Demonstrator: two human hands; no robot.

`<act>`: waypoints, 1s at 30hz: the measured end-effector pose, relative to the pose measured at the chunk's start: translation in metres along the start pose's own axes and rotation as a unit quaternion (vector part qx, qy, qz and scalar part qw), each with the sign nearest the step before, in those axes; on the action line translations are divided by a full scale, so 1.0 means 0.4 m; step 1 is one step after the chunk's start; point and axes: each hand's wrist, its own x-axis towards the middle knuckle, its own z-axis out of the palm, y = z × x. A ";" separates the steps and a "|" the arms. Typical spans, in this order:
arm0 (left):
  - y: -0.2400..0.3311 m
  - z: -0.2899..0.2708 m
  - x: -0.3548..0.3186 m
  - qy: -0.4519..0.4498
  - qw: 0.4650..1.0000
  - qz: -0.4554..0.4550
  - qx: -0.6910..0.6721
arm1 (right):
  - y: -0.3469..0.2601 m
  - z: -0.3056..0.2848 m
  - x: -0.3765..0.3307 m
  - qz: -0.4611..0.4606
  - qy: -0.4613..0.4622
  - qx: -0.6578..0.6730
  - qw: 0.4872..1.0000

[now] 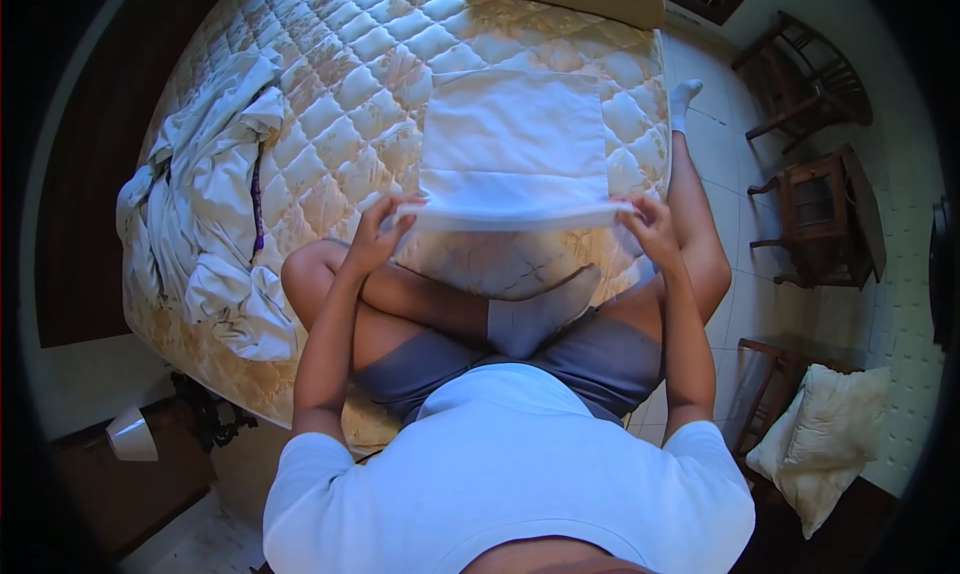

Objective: Folding white pillowcases while sitting on a hotel bed mattress.

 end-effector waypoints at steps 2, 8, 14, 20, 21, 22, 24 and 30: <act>-0.047 0.007 0.092 0.045 0.998 -0.039 0.010 | 0.040 0.013 0.105 0.018 0.080 -0.050 0.995; -0.206 0.087 0.287 0.183 0.983 -0.019 0.001 | 0.156 0.070 0.316 -0.007 0.193 -0.078 0.978; -0.275 0.054 0.376 0.088 0.982 -0.159 -0.043 | 0.210 0.083 0.380 0.001 0.285 -0.285 0.915; -0.207 0.022 0.239 -0.009 0.978 -0.207 -0.003 | 0.213 0.094 0.376 0.016 0.298 -0.275 0.914; -0.197 0.023 0.214 -0.012 0.975 -0.220 0.039 | 0.209 0.096 0.374 0.018 0.292 -0.278 0.915; -0.190 0.031 0.197 0.002 0.982 -0.182 0.051 | 0.205 0.098 0.373 0.021 0.291 -0.281 0.914; -0.186 0.053 0.176 0.041 0.981 -0.161 0.100 | 0.194 0.101 0.371 0.024 0.285 -0.282 0.916; -0.185 0.107 0.205 0.179 0.929 -0.128 0.296 | 0.148 0.107 0.331 0.019 0.261 -0.258 0.930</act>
